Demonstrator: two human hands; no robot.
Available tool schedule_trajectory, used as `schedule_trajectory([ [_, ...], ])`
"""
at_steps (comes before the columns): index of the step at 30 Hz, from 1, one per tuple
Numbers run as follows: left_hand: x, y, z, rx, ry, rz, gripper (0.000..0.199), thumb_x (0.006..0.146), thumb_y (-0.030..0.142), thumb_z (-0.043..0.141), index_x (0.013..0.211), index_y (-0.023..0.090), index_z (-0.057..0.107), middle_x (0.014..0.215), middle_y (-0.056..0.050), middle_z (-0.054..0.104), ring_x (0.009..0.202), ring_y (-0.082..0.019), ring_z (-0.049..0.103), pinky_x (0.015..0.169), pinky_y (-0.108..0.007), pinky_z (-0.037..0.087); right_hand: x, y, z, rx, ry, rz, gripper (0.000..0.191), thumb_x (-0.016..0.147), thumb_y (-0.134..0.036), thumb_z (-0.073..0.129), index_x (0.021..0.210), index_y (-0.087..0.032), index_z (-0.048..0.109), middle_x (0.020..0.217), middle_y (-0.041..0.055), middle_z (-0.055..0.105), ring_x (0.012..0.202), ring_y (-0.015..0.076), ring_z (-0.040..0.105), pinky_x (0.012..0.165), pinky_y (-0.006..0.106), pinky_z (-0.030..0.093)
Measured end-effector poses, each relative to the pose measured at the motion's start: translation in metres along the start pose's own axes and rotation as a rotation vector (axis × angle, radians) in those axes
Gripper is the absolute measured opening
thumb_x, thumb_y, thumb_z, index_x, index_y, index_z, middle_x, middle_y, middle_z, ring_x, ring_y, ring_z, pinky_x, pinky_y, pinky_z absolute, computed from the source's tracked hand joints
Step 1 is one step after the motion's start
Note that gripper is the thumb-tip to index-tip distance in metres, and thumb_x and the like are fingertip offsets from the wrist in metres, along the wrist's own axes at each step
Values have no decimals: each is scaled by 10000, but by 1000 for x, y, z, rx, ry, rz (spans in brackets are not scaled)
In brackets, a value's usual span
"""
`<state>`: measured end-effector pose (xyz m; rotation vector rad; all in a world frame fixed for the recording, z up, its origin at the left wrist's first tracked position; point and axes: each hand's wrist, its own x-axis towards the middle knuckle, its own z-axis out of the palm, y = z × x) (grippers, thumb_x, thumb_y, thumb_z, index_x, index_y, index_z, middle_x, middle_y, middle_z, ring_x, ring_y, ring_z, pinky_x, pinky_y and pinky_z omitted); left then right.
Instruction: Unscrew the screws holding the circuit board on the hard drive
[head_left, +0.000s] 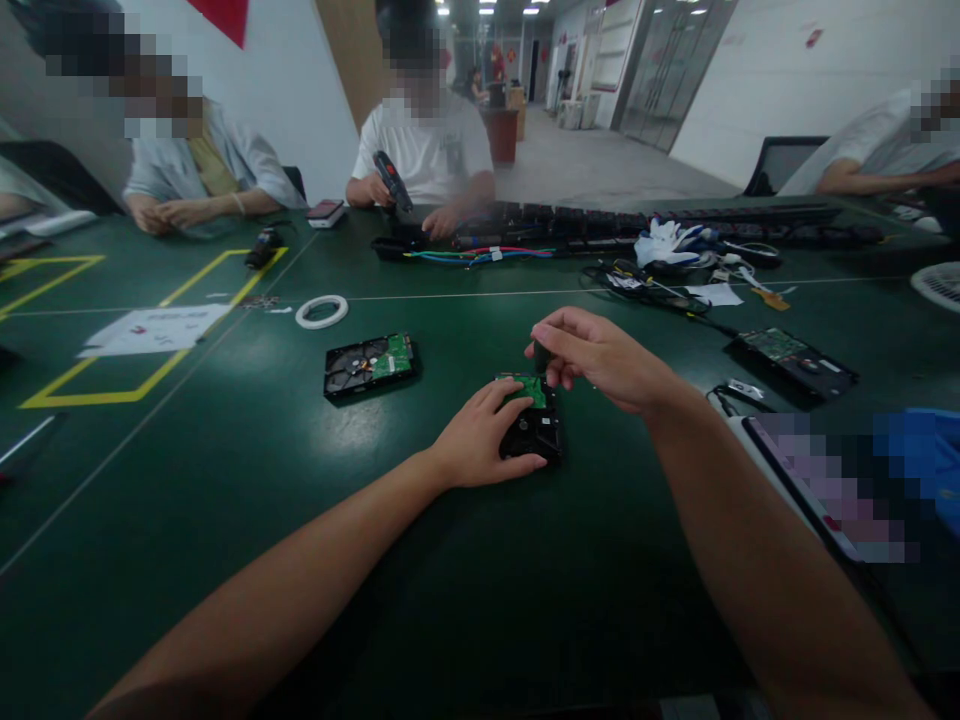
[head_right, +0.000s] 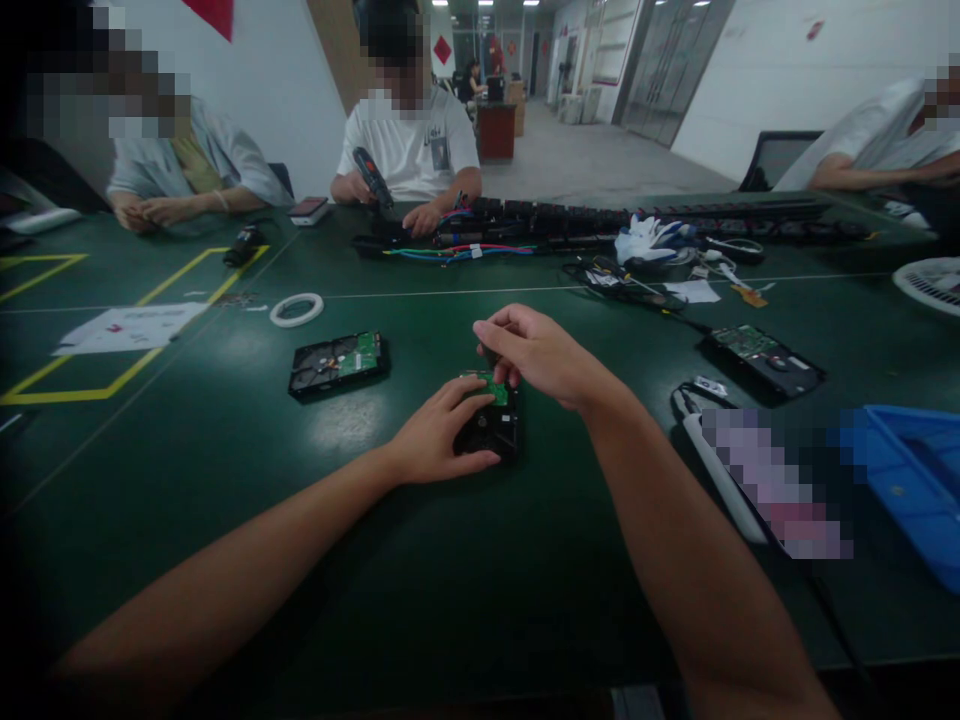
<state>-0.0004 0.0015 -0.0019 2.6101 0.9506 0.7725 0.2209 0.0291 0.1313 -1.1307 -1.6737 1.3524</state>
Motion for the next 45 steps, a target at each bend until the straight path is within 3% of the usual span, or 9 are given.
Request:
schedule_trajectory([
  [7,0,1,0,1,5,2,854,912,709,773,1566,216,530,1630,-193,487,1568,-454,432,1295,-677,406,2,1,-2,41,-24,-10,185,1049,-388,650,983,-217,671,945,28,691,681,128,640,613,270,524],
  [13,0,1,0,18,-11,-8,856,920,729,755,1560,205,537,1633,-199,484,1572,-447,431,1300,-663,411,3,2,-3,-24,-2,-39,211,1044,-358,617,1025,-208,765,1075,63,767,716,127,612,608,263,496],
  [18,0,1,0,20,-4,5,872,918,723,760,1557,173,535,1618,-215,498,1567,-445,436,1309,-646,403,1,-1,-1,7,70,27,169,1013,-379,698,991,-215,663,949,41,738,644,117,605,526,249,454],
  [22,0,1,0,7,-3,1,874,916,717,763,1570,187,528,1621,-208,491,1567,-449,435,1303,-652,409,-1,-3,1,99,9,61,155,1010,-343,701,998,-231,595,906,20,706,657,139,670,566,267,523],
  [28,0,1,-1,14,-14,-6,870,913,717,766,1567,195,528,1630,-205,481,1571,-450,428,1304,-659,406,1,-4,-1,68,7,16,122,1013,-288,640,997,-201,724,1042,64,744,697,123,627,615,263,522],
  [33,0,1,-1,19,-19,-5,862,924,734,744,1563,198,528,1629,-200,483,1571,-444,427,1304,-656,408,1,-5,-1,11,30,9,169,1016,-294,621,1042,-191,752,1060,71,758,646,104,589,509,237,432],
  [35,1,1,-1,12,-18,-3,864,925,738,741,1563,196,530,1624,-202,487,1571,-445,427,1307,-652,403,0,-5,0,57,19,44,119,1002,-294,644,1042,-200,706,1049,65,754,603,102,601,472,239,414],
  [39,1,1,-1,8,-20,-3,874,923,732,748,1576,198,520,1625,-205,489,1575,-444,425,1304,-650,406,-2,-5,2,173,-4,63,61,977,-261,670,1000,-218,632,1018,57,745,666,142,692,562,267,534],
  [45,1,1,-2,-4,-16,-5,853,916,724,763,1572,237,520,1646,-189,476,1578,-451,423,1293,-687,403,-1,-6,1,88,13,22,93,965,-297,694,974,-216,739,860,32,693,673,147,634,592,282,510],
])
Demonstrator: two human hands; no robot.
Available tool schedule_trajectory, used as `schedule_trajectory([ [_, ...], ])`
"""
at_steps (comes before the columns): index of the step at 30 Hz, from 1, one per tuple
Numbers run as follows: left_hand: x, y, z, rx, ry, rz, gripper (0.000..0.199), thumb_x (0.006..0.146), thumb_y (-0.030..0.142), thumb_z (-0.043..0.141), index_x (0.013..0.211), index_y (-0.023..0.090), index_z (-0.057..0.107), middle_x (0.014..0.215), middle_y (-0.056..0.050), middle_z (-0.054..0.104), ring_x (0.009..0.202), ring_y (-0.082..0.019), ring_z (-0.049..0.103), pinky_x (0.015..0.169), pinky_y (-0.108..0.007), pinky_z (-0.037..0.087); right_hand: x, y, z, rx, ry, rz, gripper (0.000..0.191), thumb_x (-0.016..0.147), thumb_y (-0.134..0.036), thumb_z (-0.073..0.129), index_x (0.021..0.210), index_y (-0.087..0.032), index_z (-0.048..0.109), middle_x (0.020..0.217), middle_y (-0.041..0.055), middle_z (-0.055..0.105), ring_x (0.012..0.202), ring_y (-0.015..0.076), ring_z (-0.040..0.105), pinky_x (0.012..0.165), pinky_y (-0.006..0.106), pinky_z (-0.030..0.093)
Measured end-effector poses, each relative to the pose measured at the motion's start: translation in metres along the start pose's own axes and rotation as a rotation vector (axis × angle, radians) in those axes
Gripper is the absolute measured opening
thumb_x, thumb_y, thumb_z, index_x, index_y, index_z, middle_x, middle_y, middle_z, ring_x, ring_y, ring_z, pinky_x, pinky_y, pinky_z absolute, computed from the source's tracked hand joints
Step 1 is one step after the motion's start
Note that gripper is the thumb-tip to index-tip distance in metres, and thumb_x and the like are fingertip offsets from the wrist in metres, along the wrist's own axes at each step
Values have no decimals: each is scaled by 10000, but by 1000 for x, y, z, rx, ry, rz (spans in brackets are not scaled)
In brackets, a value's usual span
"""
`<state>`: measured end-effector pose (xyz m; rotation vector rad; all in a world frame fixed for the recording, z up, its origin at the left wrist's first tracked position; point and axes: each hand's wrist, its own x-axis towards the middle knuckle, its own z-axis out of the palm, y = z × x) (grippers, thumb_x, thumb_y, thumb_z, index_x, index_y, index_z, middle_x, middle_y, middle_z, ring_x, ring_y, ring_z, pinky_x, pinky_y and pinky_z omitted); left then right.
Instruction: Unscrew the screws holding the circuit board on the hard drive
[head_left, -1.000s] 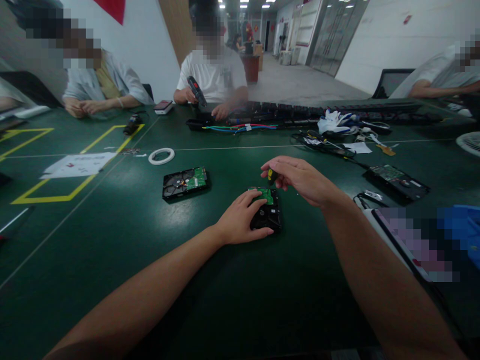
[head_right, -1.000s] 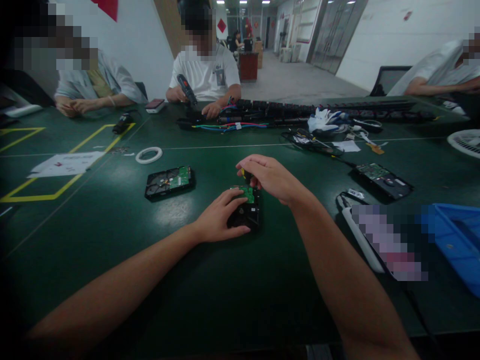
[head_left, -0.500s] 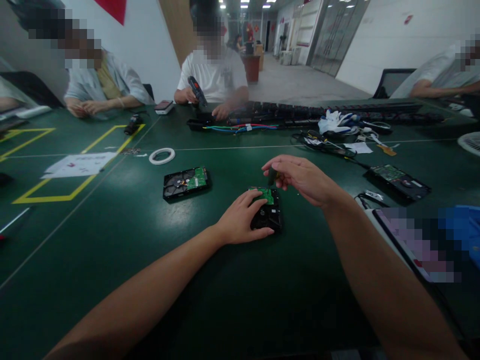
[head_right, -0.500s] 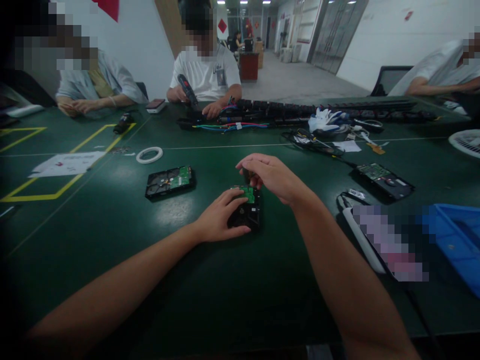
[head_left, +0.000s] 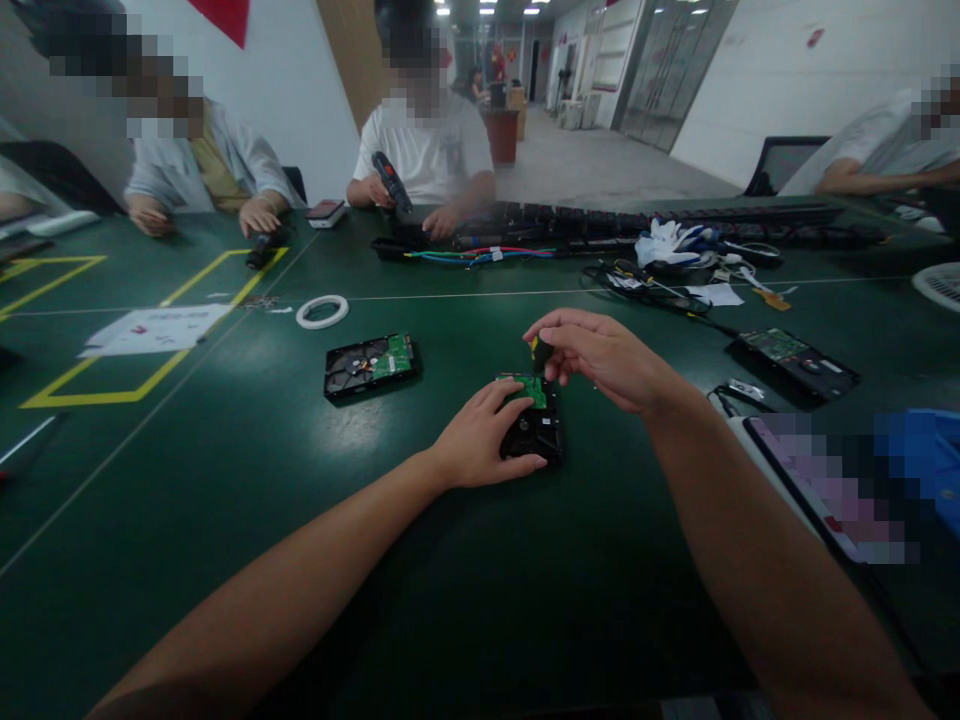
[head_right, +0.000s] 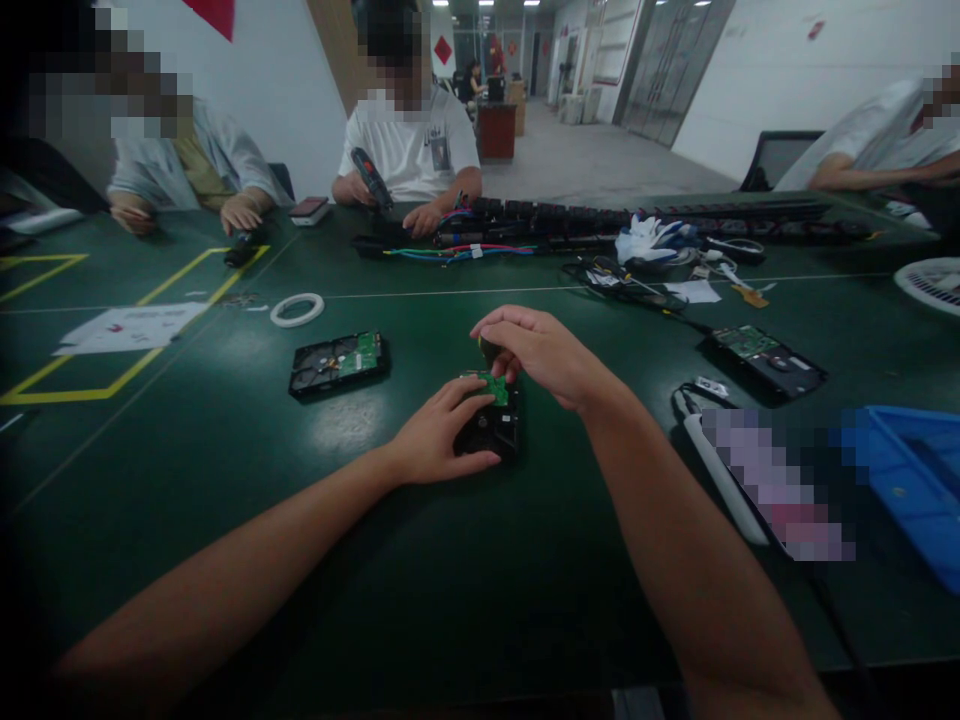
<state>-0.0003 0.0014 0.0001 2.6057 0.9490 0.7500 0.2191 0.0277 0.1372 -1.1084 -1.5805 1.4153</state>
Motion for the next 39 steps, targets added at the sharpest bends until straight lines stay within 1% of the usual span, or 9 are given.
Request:
schedule_trajectory([
  [6,-1,0,1,15,-5,-7,854,921,715,761,1574,223,515,1651,-194,468,1581,-449,417,1294,-685,403,0,0,0,-120,5,-45,161,970,-271,658,1040,-215,791,864,36,702,664,130,569,513,251,407],
  [12,0,0,1,14,-9,-10,875,920,731,755,1583,211,518,1642,-195,476,1577,-443,426,1304,-663,401,0,2,3,86,16,49,87,974,-291,679,989,-225,625,1006,53,746,641,140,679,517,262,494],
  [16,0,0,0,17,-6,-8,875,922,735,749,1583,211,515,1635,-195,485,1575,-441,429,1303,-662,403,1,1,3,98,0,32,66,985,-286,666,990,-228,636,988,52,746,680,151,695,594,281,554],
  [21,0,1,0,10,-8,-9,857,923,733,747,1563,205,532,1635,-199,481,1581,-446,420,1303,-668,404,4,5,0,9,52,-7,136,1017,-315,633,1000,-220,730,933,45,719,686,136,632,591,270,509],
  [25,0,1,-1,5,-6,-12,848,919,732,753,1568,236,526,1645,-186,476,1580,-451,422,1298,-692,399,5,8,-2,-93,57,-57,226,1022,-436,685,982,-230,771,804,3,646,655,120,568,562,252,446],
  [29,0,1,0,7,-1,-3,853,918,724,760,1570,228,525,1641,-189,477,1576,-449,427,1304,-681,397,2,7,0,-118,28,-60,266,986,-493,739,984,-228,748,788,-12,633,609,109,548,498,249,378],
  [32,0,0,0,19,-6,-4,864,922,730,752,1571,207,523,1634,-199,481,1580,-448,419,1303,-669,401,0,4,2,-97,18,-31,234,948,-447,788,968,-230,704,792,-6,654,619,126,593,515,258,438],
  [35,-1,0,0,19,-8,-6,869,921,729,753,1574,207,515,1642,-203,474,1578,-450,420,1295,-678,405,-1,2,2,-108,-1,-48,152,957,-378,750,948,-227,728,872,26,725,672,137,612,577,270,491],
  [39,-1,0,0,7,0,-12,859,910,726,767,1571,237,519,1647,-188,472,1578,-450,424,1293,-690,405,1,3,0,-137,18,-74,175,970,-337,672,984,-229,809,1079,62,810,702,134,590,590,280,457],
])
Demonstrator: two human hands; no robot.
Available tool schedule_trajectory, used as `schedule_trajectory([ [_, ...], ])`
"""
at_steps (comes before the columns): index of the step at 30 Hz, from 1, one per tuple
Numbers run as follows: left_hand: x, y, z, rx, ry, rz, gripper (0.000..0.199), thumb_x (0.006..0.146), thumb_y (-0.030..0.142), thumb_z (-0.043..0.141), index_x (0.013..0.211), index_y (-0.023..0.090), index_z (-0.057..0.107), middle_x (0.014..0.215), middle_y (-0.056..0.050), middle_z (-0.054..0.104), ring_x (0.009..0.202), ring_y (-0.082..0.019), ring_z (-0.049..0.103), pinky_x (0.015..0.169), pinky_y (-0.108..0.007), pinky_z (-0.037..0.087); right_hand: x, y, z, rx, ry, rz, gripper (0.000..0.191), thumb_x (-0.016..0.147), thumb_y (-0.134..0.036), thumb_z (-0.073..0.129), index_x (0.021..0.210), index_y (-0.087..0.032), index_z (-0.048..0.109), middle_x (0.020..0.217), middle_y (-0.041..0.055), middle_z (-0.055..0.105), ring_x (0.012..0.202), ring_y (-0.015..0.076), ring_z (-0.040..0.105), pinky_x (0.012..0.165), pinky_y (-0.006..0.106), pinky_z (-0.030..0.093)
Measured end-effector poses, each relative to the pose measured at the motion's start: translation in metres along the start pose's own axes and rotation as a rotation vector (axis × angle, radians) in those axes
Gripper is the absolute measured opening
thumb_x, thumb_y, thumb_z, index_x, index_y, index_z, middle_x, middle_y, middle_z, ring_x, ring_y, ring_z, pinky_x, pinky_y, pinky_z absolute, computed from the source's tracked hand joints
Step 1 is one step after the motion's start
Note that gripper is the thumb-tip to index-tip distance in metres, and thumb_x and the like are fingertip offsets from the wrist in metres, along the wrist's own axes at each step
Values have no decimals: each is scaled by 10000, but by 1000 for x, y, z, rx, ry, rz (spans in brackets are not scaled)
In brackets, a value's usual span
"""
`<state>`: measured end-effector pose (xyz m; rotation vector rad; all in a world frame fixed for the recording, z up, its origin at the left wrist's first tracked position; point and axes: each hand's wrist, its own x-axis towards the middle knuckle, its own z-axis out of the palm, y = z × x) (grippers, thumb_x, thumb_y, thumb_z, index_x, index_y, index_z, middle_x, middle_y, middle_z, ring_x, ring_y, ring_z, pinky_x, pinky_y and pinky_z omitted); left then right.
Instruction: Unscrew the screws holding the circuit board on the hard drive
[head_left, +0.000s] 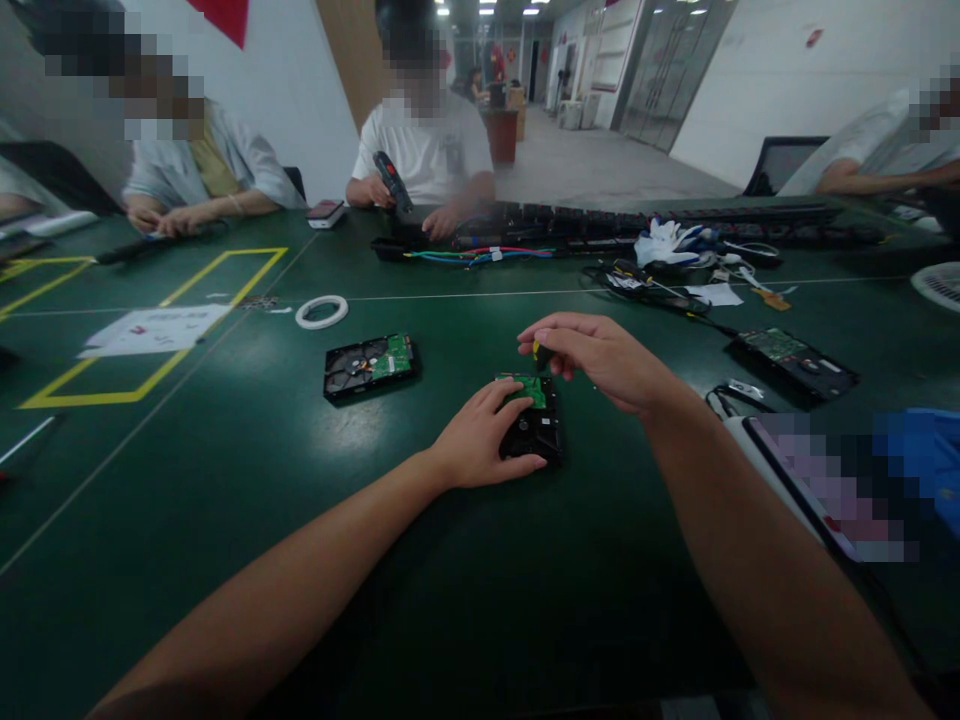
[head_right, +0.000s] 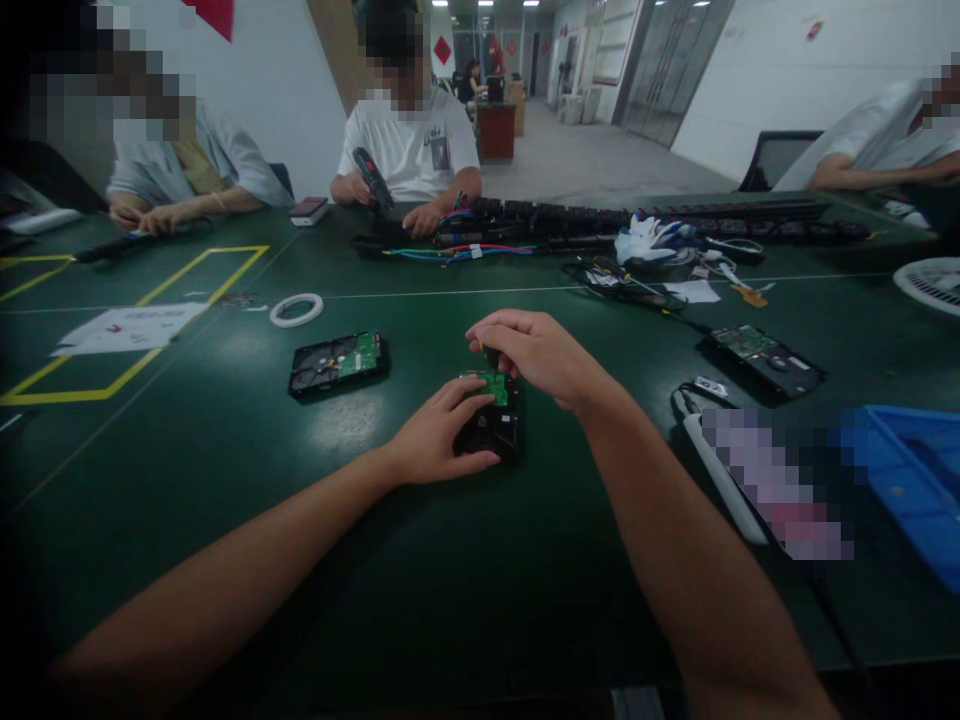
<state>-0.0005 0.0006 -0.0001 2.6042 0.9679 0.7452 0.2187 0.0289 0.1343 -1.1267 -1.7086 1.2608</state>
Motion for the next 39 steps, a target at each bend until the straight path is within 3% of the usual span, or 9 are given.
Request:
schedule_trajectory([
  [12,0,-1,1,17,-4,6,862,926,748,737,1569,214,525,1637,-197,477,1581,-450,418,1300,-677,406,-1,-1,1,-16,-29,-20,196,965,-357,686,998,-222,824,1004,46,787,687,129,548,581,277,397],
  [17,0,-1,1,2,-1,9,859,916,744,751,1570,234,527,1640,-186,477,1575,-444,430,1301,-684,399,1,3,0,-4,18,-11,194,987,-414,707,980,-237,785,954,32,746,655,120,557,554,268,410],
  [23,0,-1,0,15,-3,12,861,926,741,738,1562,199,530,1625,-204,485,1572,-443,432,1310,-649,403,1,4,1,2,5,17,233,1028,-453,685,989,-233,748,764,-6,636,626,125,576,561,260,445],
  [32,0,-1,1,5,12,20,841,922,717,755,1555,213,527,1623,-197,490,1562,-448,444,1298,-668,409,3,5,0,-32,26,-10,266,1065,-443,640,959,-211,714,703,-11,628,600,123,586,562,259,469],
  [39,0,-1,1,7,8,9,860,915,733,756,1566,219,527,1632,-194,482,1572,-451,431,1296,-675,410,3,11,3,-209,124,-73,447,985,-674,707,931,-233,669,671,-11,675,548,138,614,539,290,491],
])
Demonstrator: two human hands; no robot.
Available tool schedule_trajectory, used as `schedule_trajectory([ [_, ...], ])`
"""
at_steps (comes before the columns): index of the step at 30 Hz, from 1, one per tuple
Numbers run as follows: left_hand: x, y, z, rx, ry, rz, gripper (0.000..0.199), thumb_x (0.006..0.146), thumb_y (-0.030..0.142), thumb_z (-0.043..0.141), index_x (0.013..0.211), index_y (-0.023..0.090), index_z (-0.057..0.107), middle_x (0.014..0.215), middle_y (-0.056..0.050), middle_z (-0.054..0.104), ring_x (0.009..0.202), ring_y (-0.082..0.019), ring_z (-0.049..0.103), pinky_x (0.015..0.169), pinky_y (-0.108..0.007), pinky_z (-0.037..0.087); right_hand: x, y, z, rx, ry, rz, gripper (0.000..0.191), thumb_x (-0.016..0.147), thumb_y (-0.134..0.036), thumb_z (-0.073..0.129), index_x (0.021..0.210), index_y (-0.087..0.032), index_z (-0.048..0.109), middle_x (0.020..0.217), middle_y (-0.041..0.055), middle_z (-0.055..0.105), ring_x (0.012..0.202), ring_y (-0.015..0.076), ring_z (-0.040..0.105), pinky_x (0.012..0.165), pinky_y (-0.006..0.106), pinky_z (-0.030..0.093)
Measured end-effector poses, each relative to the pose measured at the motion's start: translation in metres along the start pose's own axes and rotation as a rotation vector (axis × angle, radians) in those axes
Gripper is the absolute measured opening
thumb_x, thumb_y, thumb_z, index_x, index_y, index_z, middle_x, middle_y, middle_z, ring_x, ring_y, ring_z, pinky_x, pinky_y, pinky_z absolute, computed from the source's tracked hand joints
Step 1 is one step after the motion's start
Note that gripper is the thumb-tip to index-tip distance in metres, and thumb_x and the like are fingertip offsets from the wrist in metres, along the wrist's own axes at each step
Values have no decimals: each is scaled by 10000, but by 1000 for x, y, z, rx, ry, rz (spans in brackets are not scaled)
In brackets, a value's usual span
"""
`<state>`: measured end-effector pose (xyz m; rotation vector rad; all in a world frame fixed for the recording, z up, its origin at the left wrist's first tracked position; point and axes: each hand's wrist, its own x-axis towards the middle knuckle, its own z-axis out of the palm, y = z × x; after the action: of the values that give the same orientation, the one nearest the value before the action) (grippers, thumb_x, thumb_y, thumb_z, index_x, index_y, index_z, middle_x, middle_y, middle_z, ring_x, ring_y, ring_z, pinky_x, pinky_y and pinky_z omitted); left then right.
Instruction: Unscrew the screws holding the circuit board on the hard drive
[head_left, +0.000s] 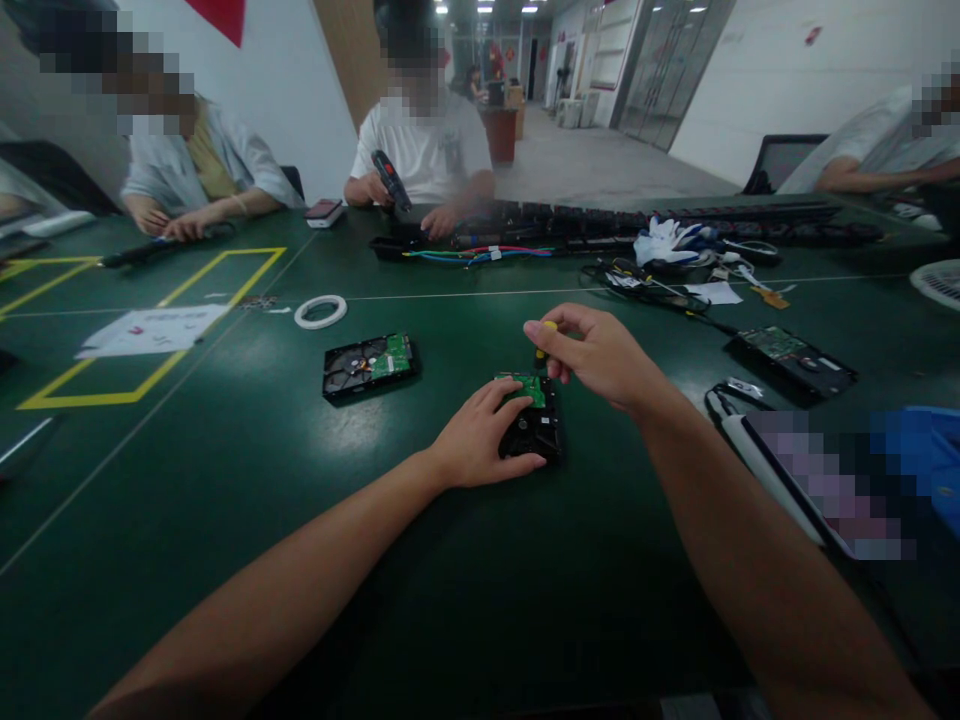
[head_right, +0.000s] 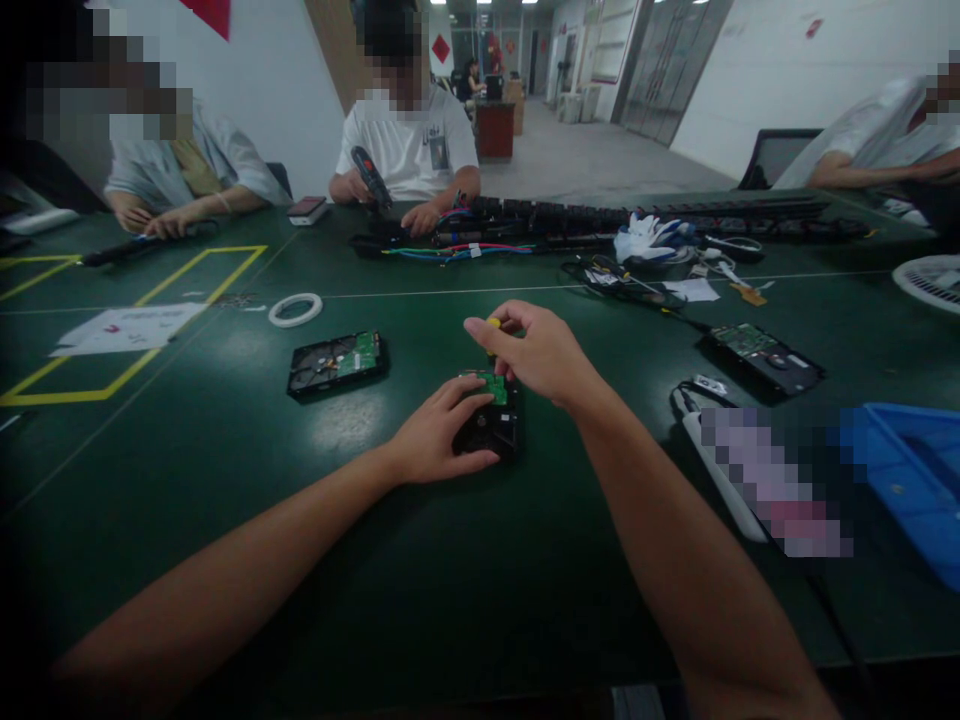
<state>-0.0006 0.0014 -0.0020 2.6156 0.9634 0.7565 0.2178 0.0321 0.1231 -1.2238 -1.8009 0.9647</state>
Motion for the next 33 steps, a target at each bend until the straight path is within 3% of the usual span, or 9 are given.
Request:
schedule_trajectory([
  [5,0,0,0,-5,2,1,856,918,723,759,1564,213,526,1632,-196,486,1574,-454,426,1299,-677,404,3,7,3,13,44,-2,518,942,-744,714,942,-233,628,722,14,726,563,149,667,545,298,534],
  [13,1,1,-1,-2,12,10,857,908,720,773,1551,206,534,1610,-200,499,1558,-446,450,1295,-665,416,7,18,2,-44,85,-76,254,992,-406,726,1153,-230,640,717,-3,730,615,189,729,620,341,596],
  [19,0,0,0,7,9,16,861,916,731,757,1554,203,523,1610,-202,493,1557,-441,450,1289,-663,424,5,17,5,-146,122,-110,206,1008,-423,700,1103,-256,627,754,-2,729,620,193,731,630,358,585],
  [33,1,0,-1,4,3,16,865,916,752,743,1543,193,534,1604,-208,494,1553,-439,456,1297,-651,421,4,16,5,-146,142,-110,186,1021,-415,696,1072,-248,631,703,-10,714,606,190,723,628,352,572],
])
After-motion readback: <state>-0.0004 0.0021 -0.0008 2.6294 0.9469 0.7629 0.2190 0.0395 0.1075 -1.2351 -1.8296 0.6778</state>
